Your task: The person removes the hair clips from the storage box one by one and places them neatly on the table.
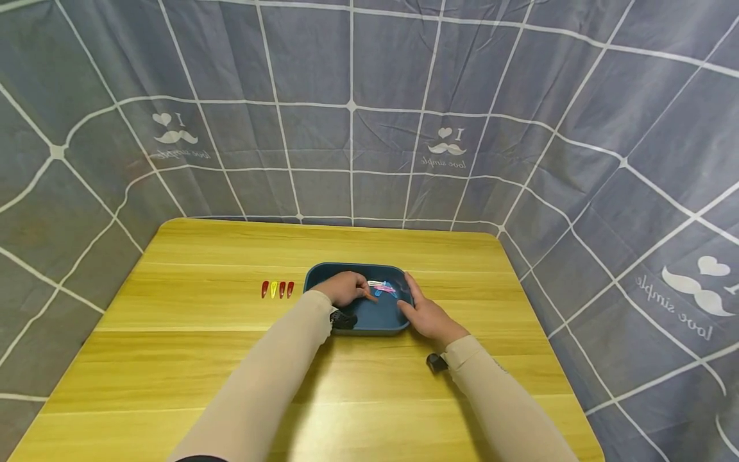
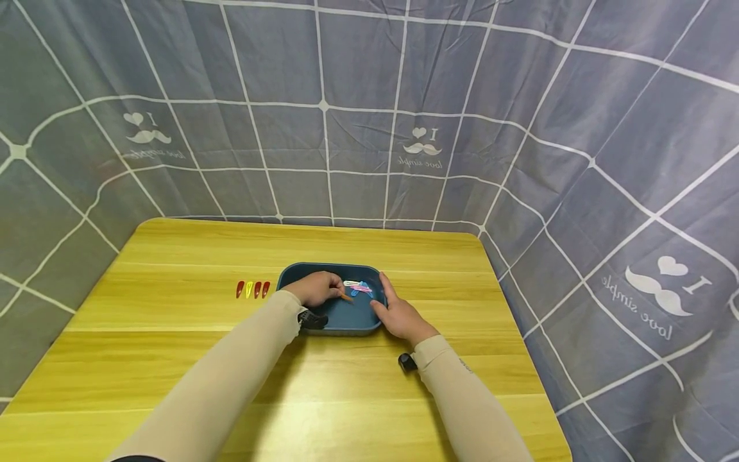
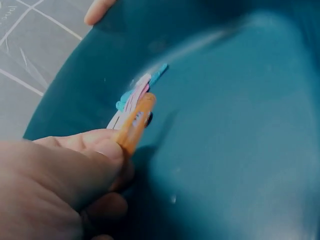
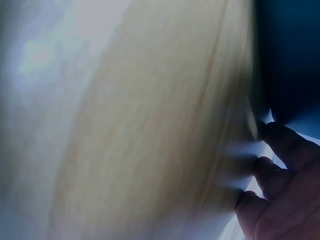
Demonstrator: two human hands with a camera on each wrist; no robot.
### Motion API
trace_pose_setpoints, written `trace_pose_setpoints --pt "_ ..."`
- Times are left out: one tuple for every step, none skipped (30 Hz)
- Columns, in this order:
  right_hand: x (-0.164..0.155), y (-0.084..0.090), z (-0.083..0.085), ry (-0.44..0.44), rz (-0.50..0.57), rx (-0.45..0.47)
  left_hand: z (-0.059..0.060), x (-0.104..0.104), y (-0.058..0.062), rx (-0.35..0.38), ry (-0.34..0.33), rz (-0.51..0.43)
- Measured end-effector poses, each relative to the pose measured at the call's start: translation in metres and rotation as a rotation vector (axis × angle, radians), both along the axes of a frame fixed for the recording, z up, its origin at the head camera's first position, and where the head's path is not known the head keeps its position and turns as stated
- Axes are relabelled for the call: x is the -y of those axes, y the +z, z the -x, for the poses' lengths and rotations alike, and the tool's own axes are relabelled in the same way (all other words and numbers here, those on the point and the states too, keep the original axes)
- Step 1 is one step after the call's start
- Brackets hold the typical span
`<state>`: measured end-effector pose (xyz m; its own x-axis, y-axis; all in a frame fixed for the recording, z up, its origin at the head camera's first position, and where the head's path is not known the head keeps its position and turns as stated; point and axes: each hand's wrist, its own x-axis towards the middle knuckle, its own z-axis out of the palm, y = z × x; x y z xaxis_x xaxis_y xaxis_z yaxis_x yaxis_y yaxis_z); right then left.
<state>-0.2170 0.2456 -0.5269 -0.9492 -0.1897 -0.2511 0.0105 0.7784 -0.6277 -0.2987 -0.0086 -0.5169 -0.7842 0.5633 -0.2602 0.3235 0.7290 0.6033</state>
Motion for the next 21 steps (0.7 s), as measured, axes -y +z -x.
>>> trace_pose_setpoints --pt "0.000 0.000 0.000 0.004 -0.004 -0.004 0.001 0.001 0.000 0.004 0.008 -0.004" --pt "0.000 0.000 0.000 0.009 -0.009 -0.010 0.001 0.002 0.001 0.007 0.015 -0.008" --pt "0.000 0.000 0.000 0.014 -0.011 -0.015 0.001 0.002 0.002 0.011 0.018 -0.014" --pt "0.000 0.001 0.000 0.018 -0.012 -0.018 0.001 0.003 0.002 0.015 0.023 -0.021" --pt "0.000 0.001 0.000 0.020 -0.011 -0.019 0.001 0.004 0.003 0.014 0.027 -0.030" --pt "0.000 0.001 0.000 0.022 -0.010 -0.020 0.001 0.006 0.004 0.012 0.032 -0.039" --pt "0.001 0.001 0.000 0.022 -0.011 -0.021 0.001 0.007 0.005 0.008 0.036 -0.047" --pt "0.001 0.001 0.000 0.021 -0.011 -0.023 0.001 0.008 0.006 0.004 0.041 -0.059" --pt "0.001 0.001 0.000 0.020 -0.012 -0.023 0.000 0.009 0.007 -0.003 0.044 -0.069" --pt "0.001 0.001 0.000 0.018 -0.013 -0.025 0.000 0.010 0.009 -0.010 0.049 -0.078" --pt "0.001 0.001 -0.001 0.017 -0.014 -0.026 0.000 0.012 0.010 -0.019 0.052 -0.088" --pt "0.000 0.001 0.000 0.017 -0.018 -0.029 -0.001 0.013 0.012 -0.024 0.056 -0.096" --pt "0.000 0.000 0.000 0.017 -0.021 -0.032 -0.001 0.014 0.013 -0.030 0.057 -0.102" --pt "0.000 0.000 0.000 0.019 -0.023 -0.034 -0.002 0.015 0.015 -0.034 0.057 -0.109" --pt "0.000 -0.001 0.001 0.021 -0.025 -0.035 -0.002 0.016 0.017 -0.037 0.056 -0.115" --pt "0.000 -0.001 0.001 0.024 -0.026 -0.036 -0.003 0.018 0.019 -0.036 0.057 -0.123" --pt "0.000 -0.001 0.001 0.025 -0.026 -0.036 -0.004 0.019 0.021 -0.034 0.061 -0.132" --pt "0.000 -0.001 0.001 0.025 -0.024 -0.034 -0.005 0.021 0.023 -0.033 0.065 -0.140" --pt "0.000 -0.001 0.001 0.025 -0.021 -0.032 -0.005 0.023 0.025 -0.033 0.070 -0.149" --pt "0.000 0.000 0.000 0.025 -0.018 -0.030 -0.006 0.025 0.027 -0.030 0.078 -0.159" --pt "0.000 0.001 0.000 0.025 -0.015 -0.029 -0.007 0.027 0.029 -0.030 0.086 -0.174"
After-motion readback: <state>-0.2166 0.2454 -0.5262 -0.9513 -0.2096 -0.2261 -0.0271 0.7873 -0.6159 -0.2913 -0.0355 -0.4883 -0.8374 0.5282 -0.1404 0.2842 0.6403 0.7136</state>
